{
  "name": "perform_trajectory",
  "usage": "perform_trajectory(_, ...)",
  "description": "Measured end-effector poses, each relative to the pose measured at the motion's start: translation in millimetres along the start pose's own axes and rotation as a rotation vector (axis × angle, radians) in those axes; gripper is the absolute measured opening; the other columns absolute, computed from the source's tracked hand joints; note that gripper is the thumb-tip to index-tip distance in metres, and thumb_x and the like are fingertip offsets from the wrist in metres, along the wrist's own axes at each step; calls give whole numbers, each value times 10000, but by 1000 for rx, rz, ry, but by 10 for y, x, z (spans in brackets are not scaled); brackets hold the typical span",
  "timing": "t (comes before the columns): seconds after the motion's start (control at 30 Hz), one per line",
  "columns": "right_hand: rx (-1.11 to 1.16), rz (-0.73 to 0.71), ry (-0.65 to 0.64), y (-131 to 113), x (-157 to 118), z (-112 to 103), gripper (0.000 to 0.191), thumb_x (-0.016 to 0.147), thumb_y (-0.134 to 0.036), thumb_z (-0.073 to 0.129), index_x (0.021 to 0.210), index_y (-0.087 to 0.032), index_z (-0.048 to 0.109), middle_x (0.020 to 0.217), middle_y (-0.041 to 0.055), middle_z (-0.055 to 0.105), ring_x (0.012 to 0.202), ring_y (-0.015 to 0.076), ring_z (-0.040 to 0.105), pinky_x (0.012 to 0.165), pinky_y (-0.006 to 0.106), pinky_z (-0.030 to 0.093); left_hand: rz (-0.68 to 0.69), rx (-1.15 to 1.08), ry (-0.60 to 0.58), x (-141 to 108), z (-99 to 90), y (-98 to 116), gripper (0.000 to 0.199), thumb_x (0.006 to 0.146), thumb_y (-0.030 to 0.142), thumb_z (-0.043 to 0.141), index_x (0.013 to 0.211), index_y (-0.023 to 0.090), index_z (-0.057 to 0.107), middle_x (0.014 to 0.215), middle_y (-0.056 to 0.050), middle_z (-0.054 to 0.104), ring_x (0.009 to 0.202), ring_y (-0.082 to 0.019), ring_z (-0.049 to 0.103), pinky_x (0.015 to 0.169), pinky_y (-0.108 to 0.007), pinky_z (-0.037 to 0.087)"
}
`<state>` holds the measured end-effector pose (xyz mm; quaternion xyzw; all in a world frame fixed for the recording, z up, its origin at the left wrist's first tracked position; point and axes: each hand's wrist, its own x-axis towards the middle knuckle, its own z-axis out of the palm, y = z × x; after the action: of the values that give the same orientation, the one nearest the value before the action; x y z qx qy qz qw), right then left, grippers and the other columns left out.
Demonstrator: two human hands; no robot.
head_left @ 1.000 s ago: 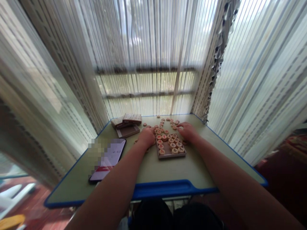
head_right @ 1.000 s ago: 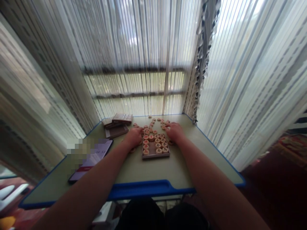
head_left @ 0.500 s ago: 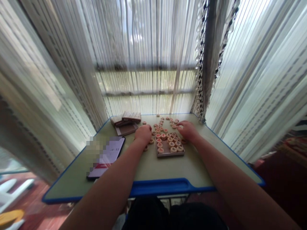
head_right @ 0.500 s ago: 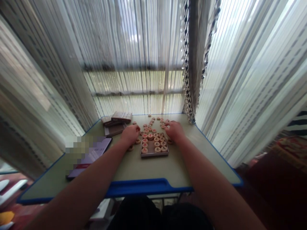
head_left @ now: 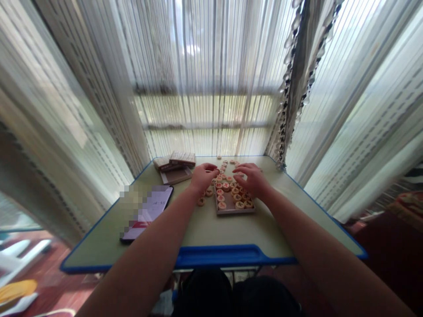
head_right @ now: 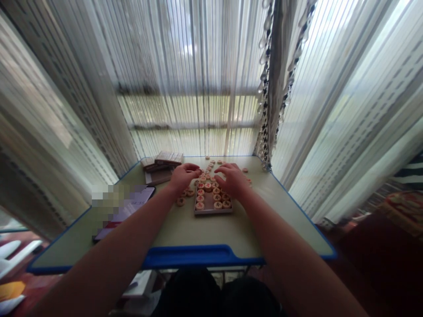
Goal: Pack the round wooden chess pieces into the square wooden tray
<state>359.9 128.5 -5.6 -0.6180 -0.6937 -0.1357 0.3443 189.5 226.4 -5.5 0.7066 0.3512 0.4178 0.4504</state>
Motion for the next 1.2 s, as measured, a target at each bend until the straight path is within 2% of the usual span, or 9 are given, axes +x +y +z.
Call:
perform_trajectory(0.1, 98, -102, -1, -96, -11, 13, 217, 770, -327, 580, 945, -215, 643, 994, 69, 610, 943, 204, 543, 849, 360, 419, -105, -361, -113, -55, 56, 64, 233, 611, 188, 714, 766, 108, 560, 695, -20, 632, 637, -117, 613, 699, -300, 510)
perform_trajectory(0.23, 166, -118, 16, -155, -4, 26, 216, 773, -308, 591, 951, -187, 606, 941, 59, 583, 741, 143, 549, 704, 284, 453, -148, -561, -237, -126, 89, 155, 252, 607, 147, 729, 756, 100, 532, 694, -17, 628, 694, -113, 624, 758, -308, 507)
perform_trajectory(0.33, 146, -107, 38, -164, 4, 14, 179, 763, -307, 608, 889, -182, 591, 870, 40, 578, 671, 126, 518, 668, 269, 440, -159, -564, -262, -151, 81, 204, 247, 611, 139, 730, 766, 91, 543, 717, -30, 634, 695, -112, 626, 729, -287, 511)
perform_trajectory(0.53, 149, -86, 69, -194, -1, -36, 160, 802, -322, 558, 904, -202, 579, 885, 39, 591, 696, 137, 529, 680, 275, 431, -232, -479, -319, -151, 13, 248, 268, 625, 220, 732, 817, 122, 572, 728, -41, 644, 571, -97, 601, 497, -199, 449)
perform_trajectory(0.77, 154, -103, 44, -242, -13, -83, 222, 787, -319, 572, 982, -214, 586, 927, 45, 589, 706, 141, 538, 686, 284, 443, -248, -443, -267, -138, 23, 249, 238, 608, 236, 732, 774, 117, 609, 745, -51, 654, 548, -74, 573, 484, -187, 423)
perform_trajectory(1.2, 94, -102, 58, -310, -23, -130, 150, 785, -297, 567, 898, -210, 614, 903, 48, 602, 798, 166, 553, 738, 293, 426, -240, -387, -260, -159, 49, 255, 223, 578, 257, 731, 686, 126, 586, 569, 13, 563, 437, -30, 449, 411, -157, 312)
